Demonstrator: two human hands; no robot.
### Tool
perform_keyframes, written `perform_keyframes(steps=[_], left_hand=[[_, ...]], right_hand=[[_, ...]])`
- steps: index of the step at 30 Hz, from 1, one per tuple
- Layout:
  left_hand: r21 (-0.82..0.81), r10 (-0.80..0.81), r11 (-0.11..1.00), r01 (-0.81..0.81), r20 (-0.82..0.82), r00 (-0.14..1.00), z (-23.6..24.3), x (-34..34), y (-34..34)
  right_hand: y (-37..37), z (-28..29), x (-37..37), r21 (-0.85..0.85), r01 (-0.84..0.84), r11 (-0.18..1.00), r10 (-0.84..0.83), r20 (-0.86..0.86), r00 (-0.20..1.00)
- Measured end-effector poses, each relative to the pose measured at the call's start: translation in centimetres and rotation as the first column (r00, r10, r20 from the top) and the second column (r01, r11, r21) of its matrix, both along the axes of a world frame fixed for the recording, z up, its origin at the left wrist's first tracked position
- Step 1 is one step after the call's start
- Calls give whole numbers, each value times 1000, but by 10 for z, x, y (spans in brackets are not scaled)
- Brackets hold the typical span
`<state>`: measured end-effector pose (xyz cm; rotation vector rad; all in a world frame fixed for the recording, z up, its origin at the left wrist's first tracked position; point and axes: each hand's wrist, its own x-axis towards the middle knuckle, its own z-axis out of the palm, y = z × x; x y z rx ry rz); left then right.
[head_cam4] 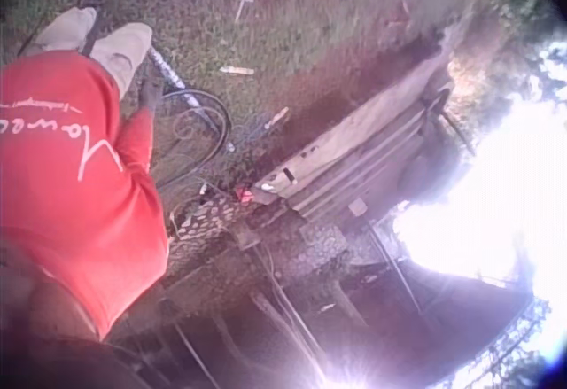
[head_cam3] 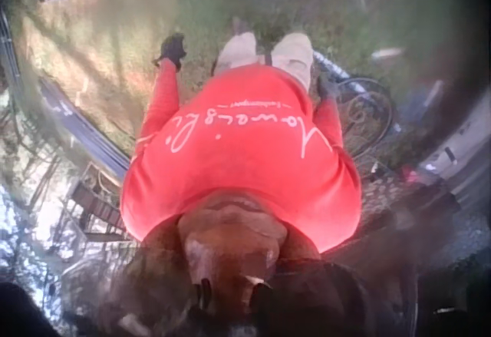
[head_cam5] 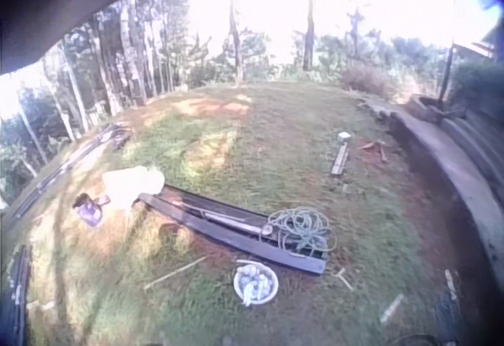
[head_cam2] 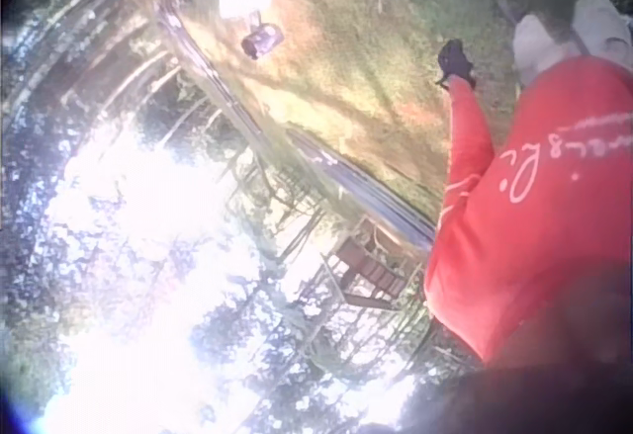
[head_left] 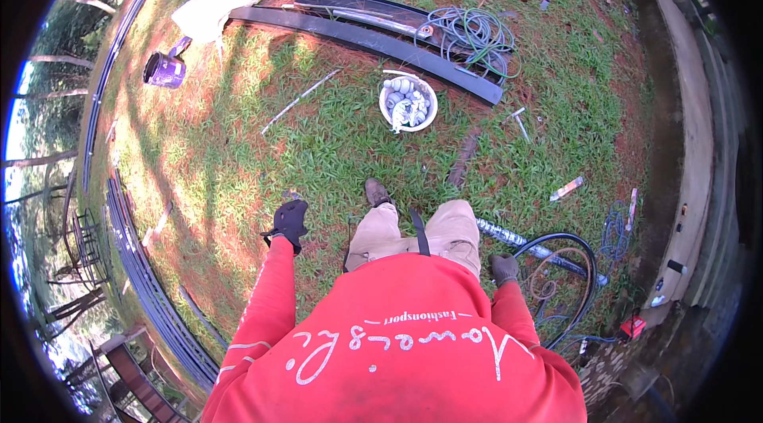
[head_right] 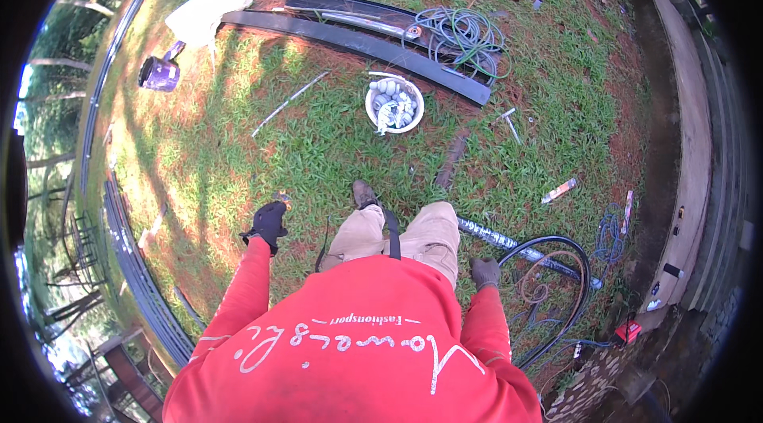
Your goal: The person prepares a circular metal frame by hammering and removing excess material, then positions a small metal flower inside it and welds it into place using an electrode holder.
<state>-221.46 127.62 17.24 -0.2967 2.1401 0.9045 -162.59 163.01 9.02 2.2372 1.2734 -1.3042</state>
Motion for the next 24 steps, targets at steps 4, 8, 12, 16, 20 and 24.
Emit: perform_keyframes(steps=[4,8,12,16,20,24], left_hand=[[94,78,992,-79,10,997,14,-76,81],[275,117,953,-127,54,992,16,-114,169],[349,119,924,-155,122,985,3,-139,233],[457,5,884,-102,207,978,-26,-153,290],[397,-166,914,77,194,967,-32,-154,333],[382,-259,913,142,276,926,-50,-169,363]], right_hand=[[46,17,-60,182,-151,972,147,38,988],[101,-8,-110,333,-235,913,216,91,972],[154,-8,-205,267,-348,899,335,97,937],[205,-29,-251,260,-384,886,367,115,923],[228,-18,-308,258,-342,904,324,111,939],[217,-23,-365,240,-317,918,297,114,948]])
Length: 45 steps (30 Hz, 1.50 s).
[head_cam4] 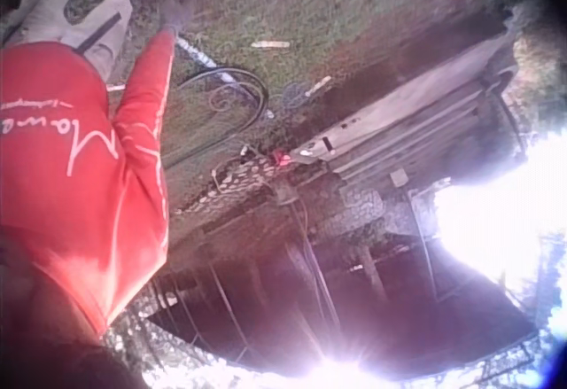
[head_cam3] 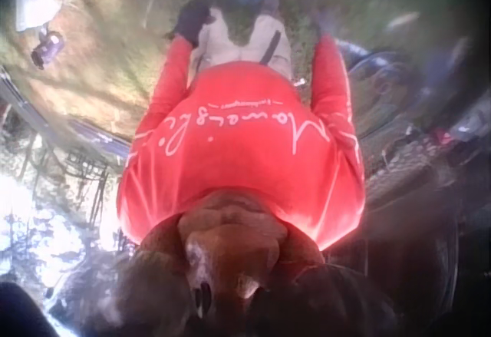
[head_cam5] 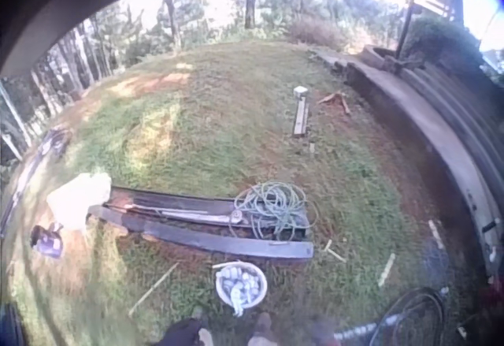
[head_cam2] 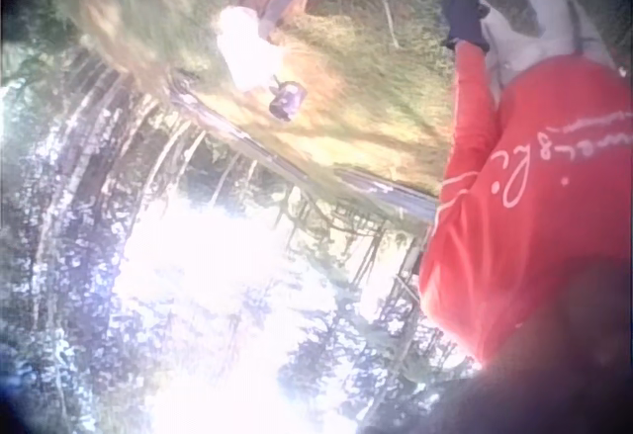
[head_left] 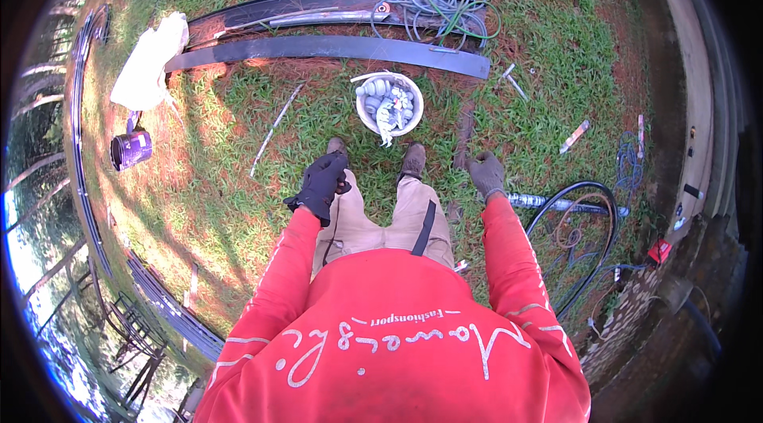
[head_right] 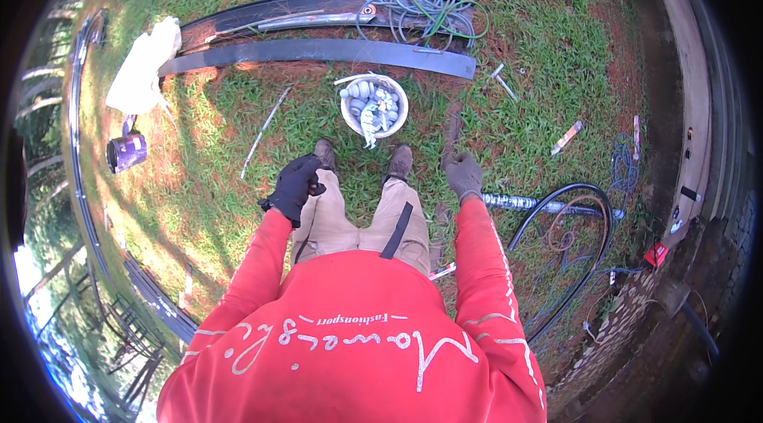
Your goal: The person prepares a circular metal frame by hammering and removing excess material, then positions a small metal flower inside it and welds it into place using an electrode holder.
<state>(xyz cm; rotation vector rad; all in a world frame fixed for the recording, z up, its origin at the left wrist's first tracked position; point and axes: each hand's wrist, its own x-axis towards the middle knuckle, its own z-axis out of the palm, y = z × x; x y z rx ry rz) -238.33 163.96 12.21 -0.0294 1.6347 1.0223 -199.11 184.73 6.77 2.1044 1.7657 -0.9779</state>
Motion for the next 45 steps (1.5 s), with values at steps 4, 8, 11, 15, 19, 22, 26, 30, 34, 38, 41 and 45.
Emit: perform_keyframes(steps=[4,8,11,15,19,22,26,30,34,38,41,45], left_hand=[[-1,-160,987,161,77,984,-40,-37,15],[18,-166,986,166,182,969,-69,-70,28],[20,-215,977,214,113,970,-113,-88,25],[27,-180,984,178,78,981,-174,-103,33],[78,-206,977,199,95,974,-249,-88,84],[177,-291,945,276,67,954,-346,-79,109],[285,-283,923,259,45,958,-437,-58,142],[325,-334,888,325,-28,942,-472,-46,159],[384,-304,869,312,-84,949,-490,-35,163],[536,-334,729,427,-265,904,-515,-22,164],[516,-351,658,548,-433,830,-529,-13,159],[352,-364,697,624,-577,731,-525,-16,166]], right_hand=[[-38,-42,-46,113,71,991,-61,-87,994],[-70,-73,-102,9,57,998,-55,-103,993],[-77,-114,-138,-53,78,996,-81,-55,995],[-45,-176,-201,-61,16,998,-23,-118,993],[-2,-276,-223,124,-37,992,61,-188,980],[26,-344,-237,229,-129,965,168,-163,972],[48,-412,-245,270,-253,929,291,-109,951],[64,-463,-224,271,-406,873,443,-87,892],[86,-460,-191,418,-496,761,558,-32,829],[89,-418,-185,278,-433,858,514,-417,750],[79,-412,-204,67,-453,889,360,-714,601],[102,-437,-200,309,-378,873,487,-605,630]])
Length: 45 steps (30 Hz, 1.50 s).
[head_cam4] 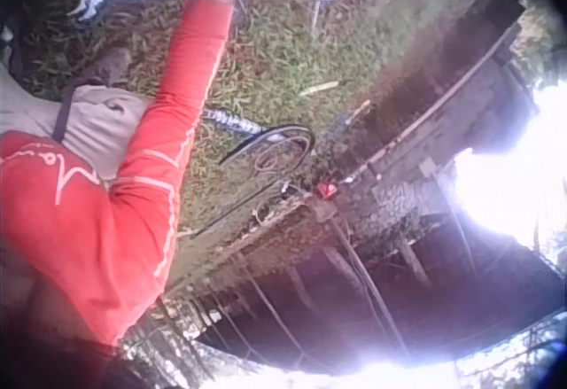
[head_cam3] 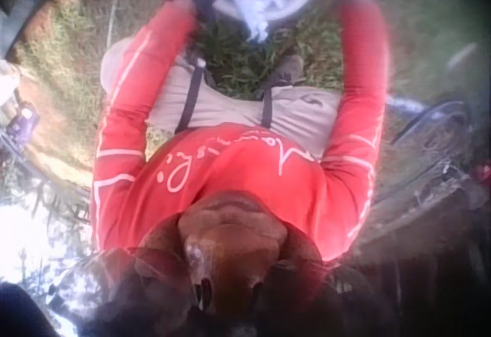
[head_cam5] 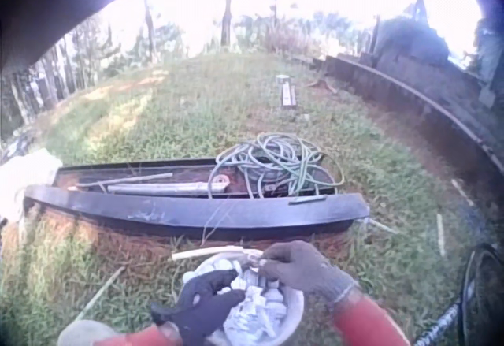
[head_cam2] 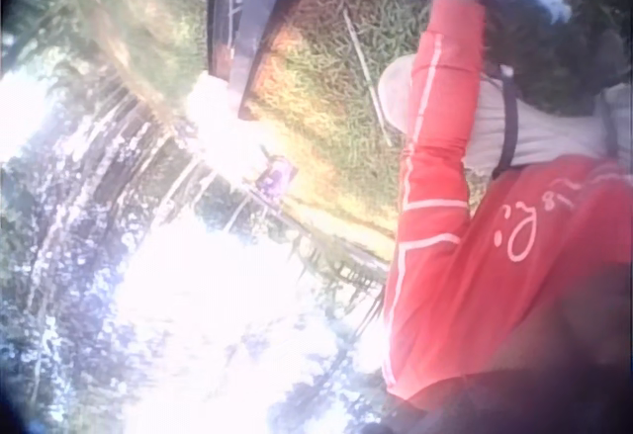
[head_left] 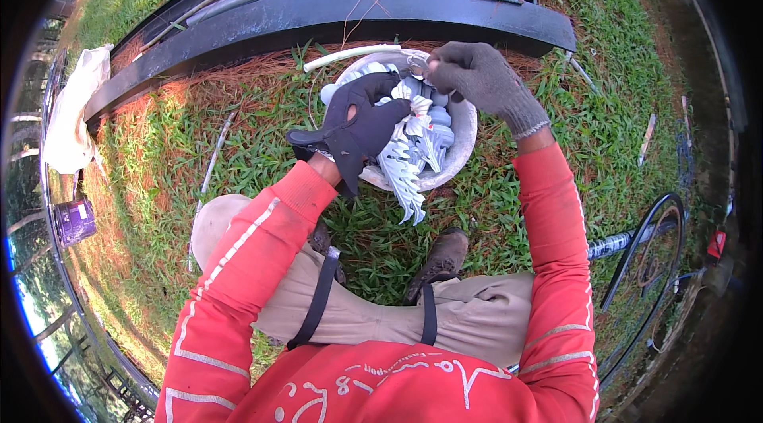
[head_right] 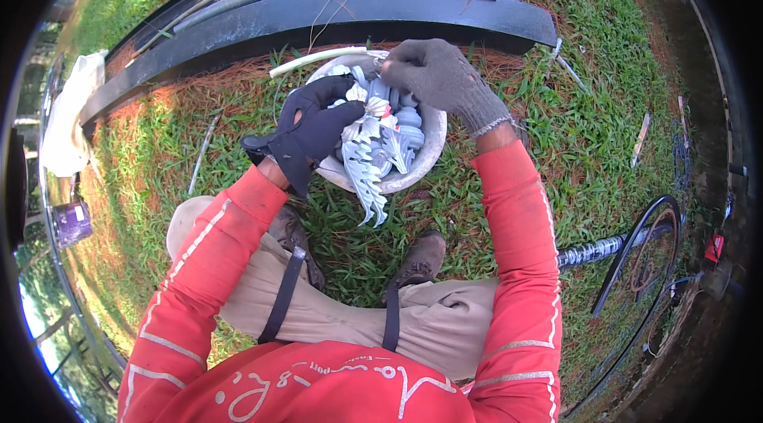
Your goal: The person prepares a circular metal frame by hammering and removing excess material, then positions a small metal flower inside it and welds it into place using an electrode holder.
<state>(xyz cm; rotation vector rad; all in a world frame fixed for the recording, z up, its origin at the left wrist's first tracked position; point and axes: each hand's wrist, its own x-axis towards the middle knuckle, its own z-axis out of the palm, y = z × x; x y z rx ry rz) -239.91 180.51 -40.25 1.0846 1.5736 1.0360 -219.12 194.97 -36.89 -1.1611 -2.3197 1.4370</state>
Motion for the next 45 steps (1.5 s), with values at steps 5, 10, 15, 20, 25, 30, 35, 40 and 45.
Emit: perform_keyframes(steps=[5,10,15,20,25,30,35,40,45], left_hand=[[25,5,1000,-2,-135,991,-33,-8,-4],[-18,26,1000,-25,43,999,-30,4,-5],[-115,22,993,-5,142,990,-31,16,4],[-161,-24,985,59,214,977,-7,29,9],[-106,-2,994,22,184,983,-31,33,14],[-37,-107,994,108,19,994,-46,25,15],[-78,-133,989,128,-56,990,-48,27,17],[1,-165,986,169,-202,965,-57,28,20],[-16,-255,961,275,-425,868,-28,35,18]], right_hand=[[0,-26,12,421,46,906,-92,89,992],[-29,-71,-13,587,-242,773,-62,449,891],[-23,-107,-4,717,-116,687,-124,273,954],[-6,-93,4,650,188,736,-248,2,969],[14,-38,20,513,313,799,-346,-32,938],[10,-38,19,449,261,855,-301,20,953],[-6,-76,-4,554,-65,830,-151,335,930],[-4,-80,-13,544,-49,837,-182,362,914],[-2,-88,-17,522,13,853,-234,360,903]])
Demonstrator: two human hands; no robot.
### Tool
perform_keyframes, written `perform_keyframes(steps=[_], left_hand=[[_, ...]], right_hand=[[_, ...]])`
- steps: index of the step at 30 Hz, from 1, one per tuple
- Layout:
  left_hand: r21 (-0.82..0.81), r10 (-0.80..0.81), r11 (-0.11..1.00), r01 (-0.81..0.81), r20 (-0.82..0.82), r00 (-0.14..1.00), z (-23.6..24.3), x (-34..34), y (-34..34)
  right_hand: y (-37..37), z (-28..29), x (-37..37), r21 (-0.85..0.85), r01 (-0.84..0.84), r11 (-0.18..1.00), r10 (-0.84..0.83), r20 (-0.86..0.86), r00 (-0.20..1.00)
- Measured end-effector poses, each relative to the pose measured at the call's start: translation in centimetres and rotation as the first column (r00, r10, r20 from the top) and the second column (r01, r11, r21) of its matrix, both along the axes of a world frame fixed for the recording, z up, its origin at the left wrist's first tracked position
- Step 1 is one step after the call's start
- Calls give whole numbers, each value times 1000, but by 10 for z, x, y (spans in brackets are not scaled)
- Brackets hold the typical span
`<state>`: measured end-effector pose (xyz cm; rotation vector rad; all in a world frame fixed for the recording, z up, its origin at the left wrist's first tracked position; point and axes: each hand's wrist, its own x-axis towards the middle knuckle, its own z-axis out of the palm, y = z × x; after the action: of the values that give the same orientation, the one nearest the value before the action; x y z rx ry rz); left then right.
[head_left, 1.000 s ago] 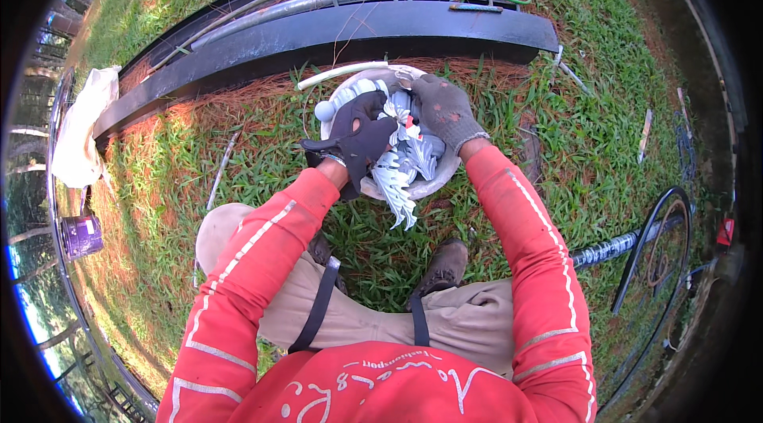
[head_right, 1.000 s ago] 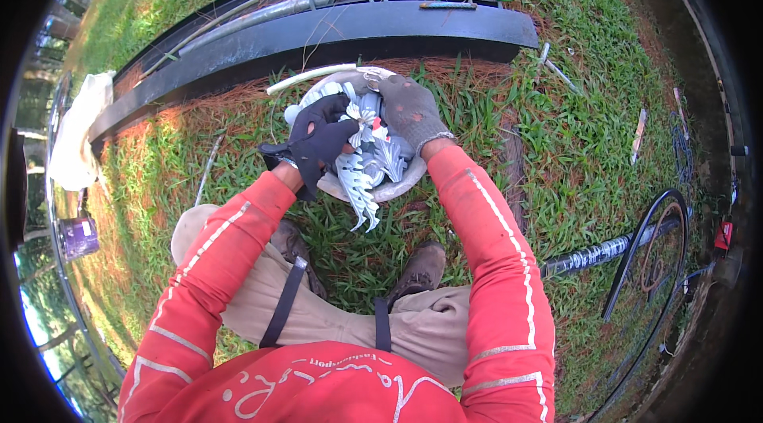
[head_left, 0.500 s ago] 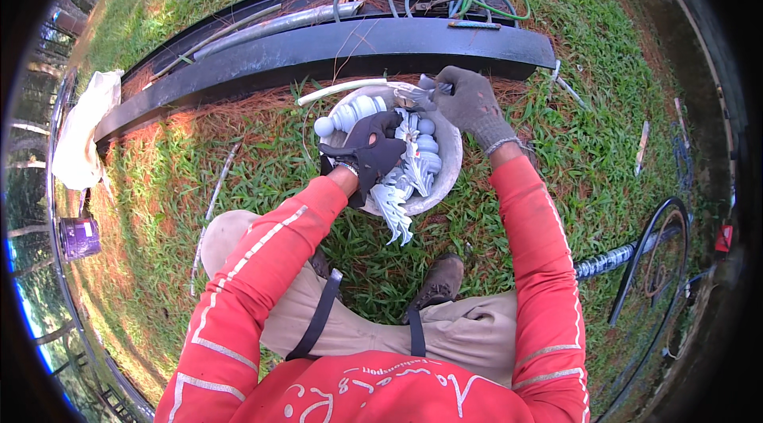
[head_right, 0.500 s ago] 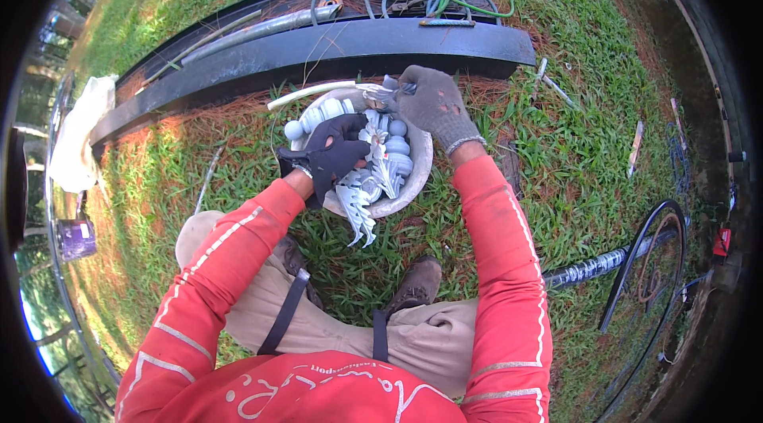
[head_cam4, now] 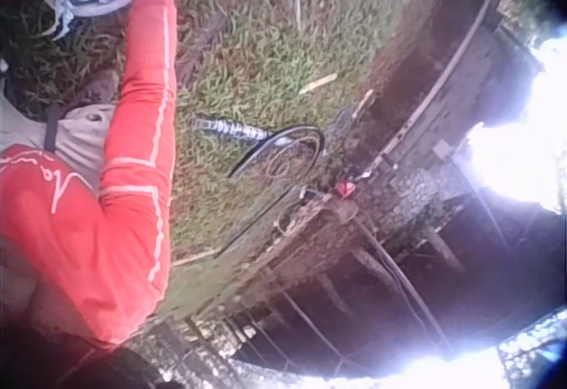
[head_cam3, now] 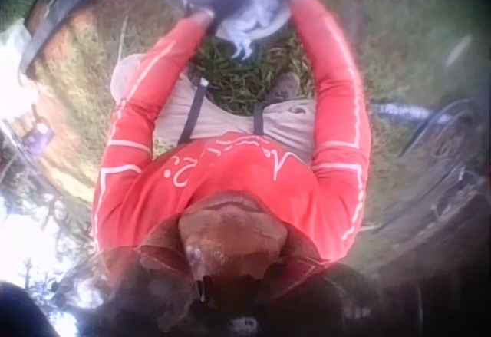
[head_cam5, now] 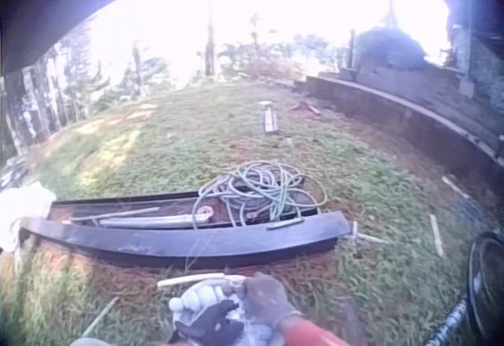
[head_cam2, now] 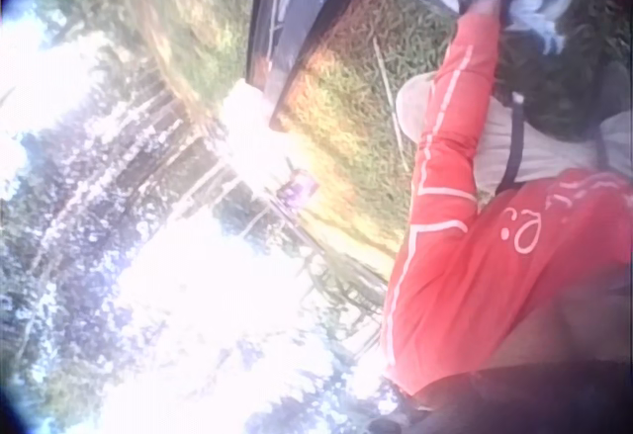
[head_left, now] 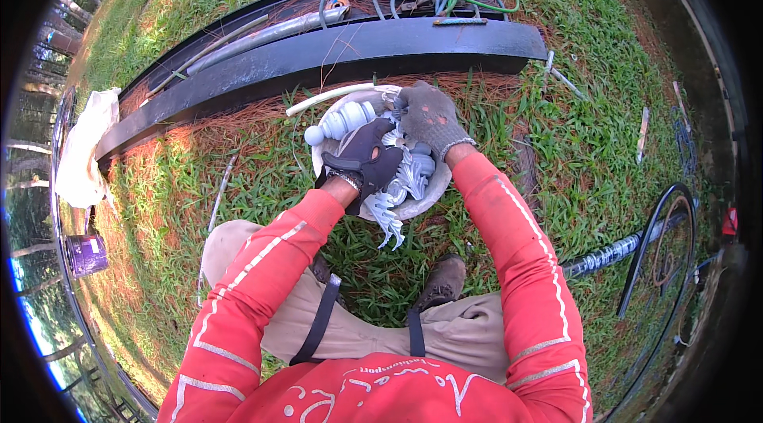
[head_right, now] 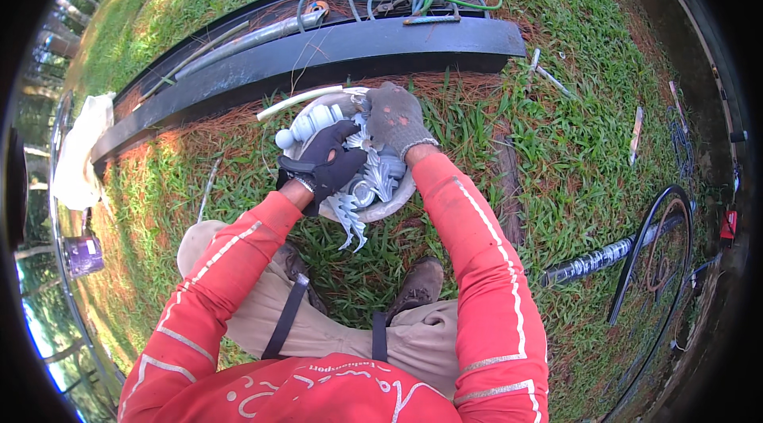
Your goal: The person prepares a circular metal frame by hammering and removing excess material, then positions a small metal flower inside it and welds it into place using an electrode holder.
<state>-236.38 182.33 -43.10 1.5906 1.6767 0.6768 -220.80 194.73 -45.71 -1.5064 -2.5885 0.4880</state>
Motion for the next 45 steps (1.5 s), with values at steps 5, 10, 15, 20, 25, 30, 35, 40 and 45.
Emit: perform_keyframes(steps=[5,10,15,20,25,30,35,40,45], left_hand=[[54,-73,995,86,-213,974,14,0,-6],[111,-110,985,135,-206,972,18,1,-5],[9,49,999,-48,-69,996,41,-4,8],[-205,408,912,-354,395,823,46,-20,31],[-213,357,930,-300,717,599,49,-27,44],[-419,457,889,-186,839,294,67,-25,53],[-449,453,891,-67,875,168,59,-32,61],[-388,387,922,-2,921,-33,77,-14,56],[-368,357,930,-21,913,-195,83,-21,55]], right_hand=[[-12,5,-5,-46,-130,990,128,-37,991],[-3,2,1,-12,-21,1000,20,-110,994],[9,15,23,-36,5,999,-15,-286,958],[32,43,38,-221,-6,975,-129,-593,795],[27,100,46,-470,-191,862,-249,-719,648],[28,101,41,-441,-144,886,-284,-761,583],[23,108,36,-468,-26,883,-423,-820,387],[-9,120,4,170,-92,981,192,-793,578],[-12,123,9,422,-238,875,453,-538,711]])
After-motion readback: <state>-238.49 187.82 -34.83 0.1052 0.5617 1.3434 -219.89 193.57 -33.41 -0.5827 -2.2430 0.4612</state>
